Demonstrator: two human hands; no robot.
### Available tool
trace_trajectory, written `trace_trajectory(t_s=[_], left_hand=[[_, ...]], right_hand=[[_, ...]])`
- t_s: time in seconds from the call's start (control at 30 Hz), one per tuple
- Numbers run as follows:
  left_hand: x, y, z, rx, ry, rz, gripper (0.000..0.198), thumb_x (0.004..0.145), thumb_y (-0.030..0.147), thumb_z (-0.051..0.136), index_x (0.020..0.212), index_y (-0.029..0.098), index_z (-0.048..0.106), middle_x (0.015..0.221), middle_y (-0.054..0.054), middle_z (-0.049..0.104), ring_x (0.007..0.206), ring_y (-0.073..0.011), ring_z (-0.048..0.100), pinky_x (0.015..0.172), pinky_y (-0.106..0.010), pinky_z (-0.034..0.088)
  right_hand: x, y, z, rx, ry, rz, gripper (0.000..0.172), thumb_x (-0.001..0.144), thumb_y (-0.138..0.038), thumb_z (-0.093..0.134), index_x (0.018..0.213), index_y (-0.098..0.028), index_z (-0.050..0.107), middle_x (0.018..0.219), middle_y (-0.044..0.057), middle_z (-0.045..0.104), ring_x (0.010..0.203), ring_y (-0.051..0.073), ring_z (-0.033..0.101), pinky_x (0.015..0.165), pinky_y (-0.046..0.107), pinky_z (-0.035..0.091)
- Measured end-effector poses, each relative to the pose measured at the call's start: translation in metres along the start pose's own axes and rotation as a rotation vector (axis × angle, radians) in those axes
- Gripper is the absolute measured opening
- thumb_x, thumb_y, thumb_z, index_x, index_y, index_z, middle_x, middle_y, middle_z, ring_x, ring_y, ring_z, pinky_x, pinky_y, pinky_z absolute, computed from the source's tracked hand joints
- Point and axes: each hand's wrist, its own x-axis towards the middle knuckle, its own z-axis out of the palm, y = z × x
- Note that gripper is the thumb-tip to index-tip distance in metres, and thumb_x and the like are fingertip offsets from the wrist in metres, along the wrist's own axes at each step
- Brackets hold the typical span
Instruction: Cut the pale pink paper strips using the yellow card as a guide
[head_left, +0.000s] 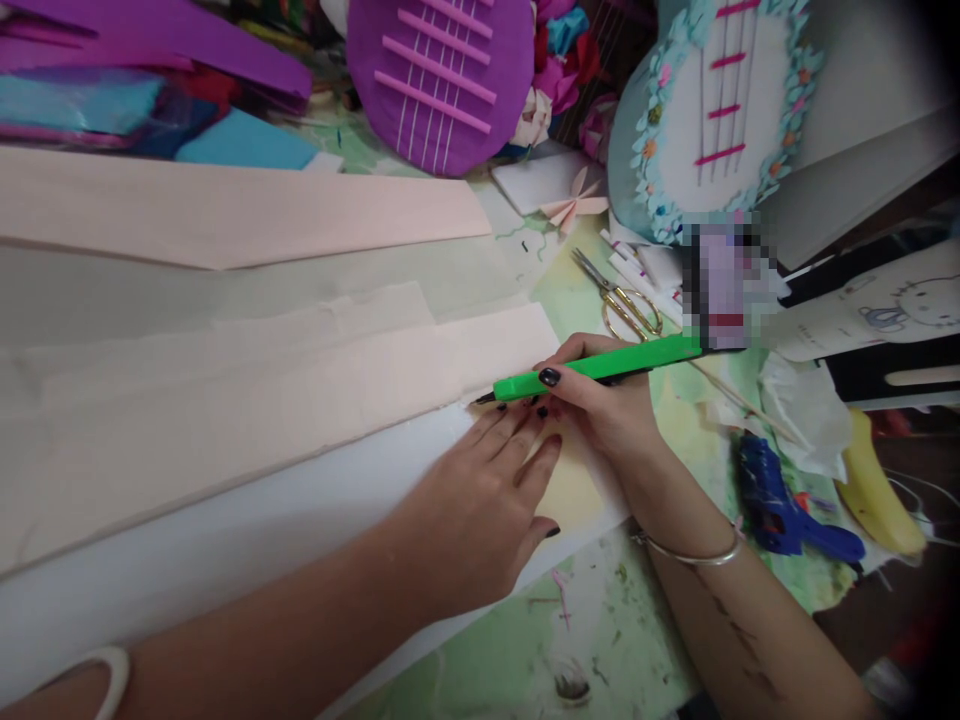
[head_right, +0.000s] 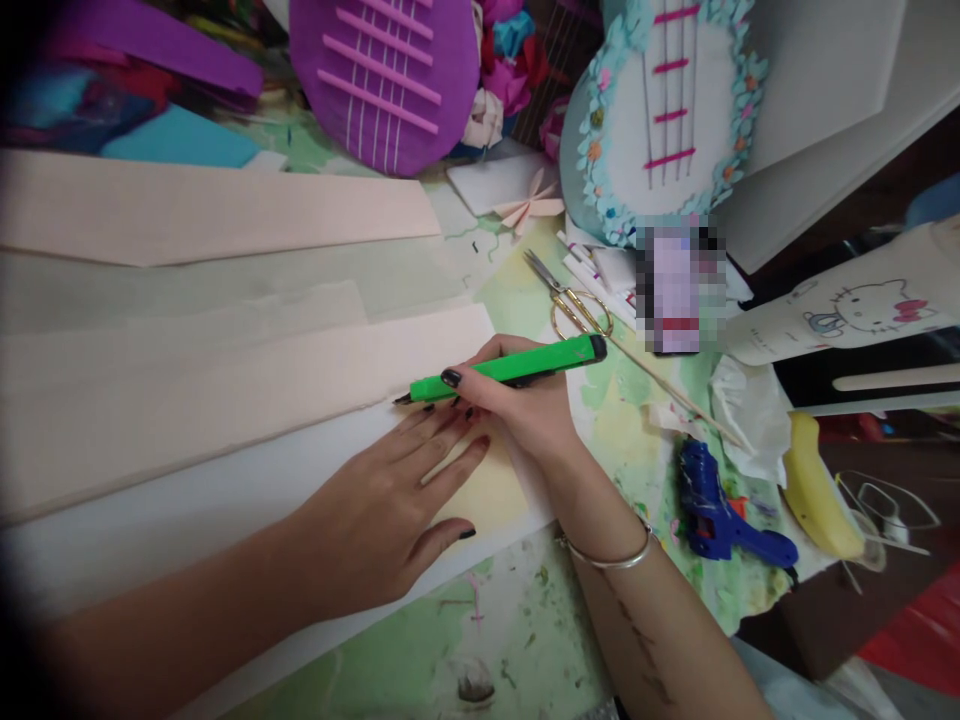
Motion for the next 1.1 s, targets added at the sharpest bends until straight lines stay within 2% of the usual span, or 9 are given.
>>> trace_trajectory(t_s=[0.4, 0.8, 1.1], left_hand=[[0.0008, -0.0014, -0.0006, 0.018, -0.010, 0.015, 0.061, 0.094, 0.042, 0.048, 0.138, -0.001, 0.045, 0.146, -0.025, 0.040, 0.138, -0.0377, 0.033, 0.116, -0.050, 0.023], [0.0010, -0.0011, 0.0000, 0.018, -0.006, 0.015, 0.061, 0.095, 0.042, 0.046, 0.138, 0.000, 0.045, 0.146, -0.025, 0.040, 0.138, -0.0370, 0.033, 0.116, -0.049, 0.024], [0.0008, -0.0012, 0.0003, 0.010, -0.006, 0.009, 0.060, 0.095, 0.042, 0.046, 0.138, 0.000, 0.045, 0.146, -0.024, 0.039, 0.139, -0.0370, 0.031, 0.116, -0.050, 0.024]], right_hand=[[0.0002, 0.0014, -0.0008, -0.028, -0.011, 0.000, 0.021, 0.063, -0.033, 0.082, 0.060, -0.021, 0.065, 0.056, -0.001, 0.066, 0.045, 0.012, 0.058, 0.041, 0.023, 0.047], [-0.0008, -0.0014, 0.0000, -0.122, -0.025, -0.035, 0.021, 0.066, -0.033, 0.080, 0.062, -0.019, 0.064, 0.055, -0.002, 0.065, 0.045, 0.010, 0.057, 0.042, 0.021, 0.045], [0.0015, 0.0023, -0.0013, -0.072, 0.003, -0.023, 0.021, 0.065, -0.033, 0.079, 0.059, -0.020, 0.063, 0.053, -0.002, 0.064, 0.043, 0.011, 0.057, 0.040, 0.023, 0.046]])
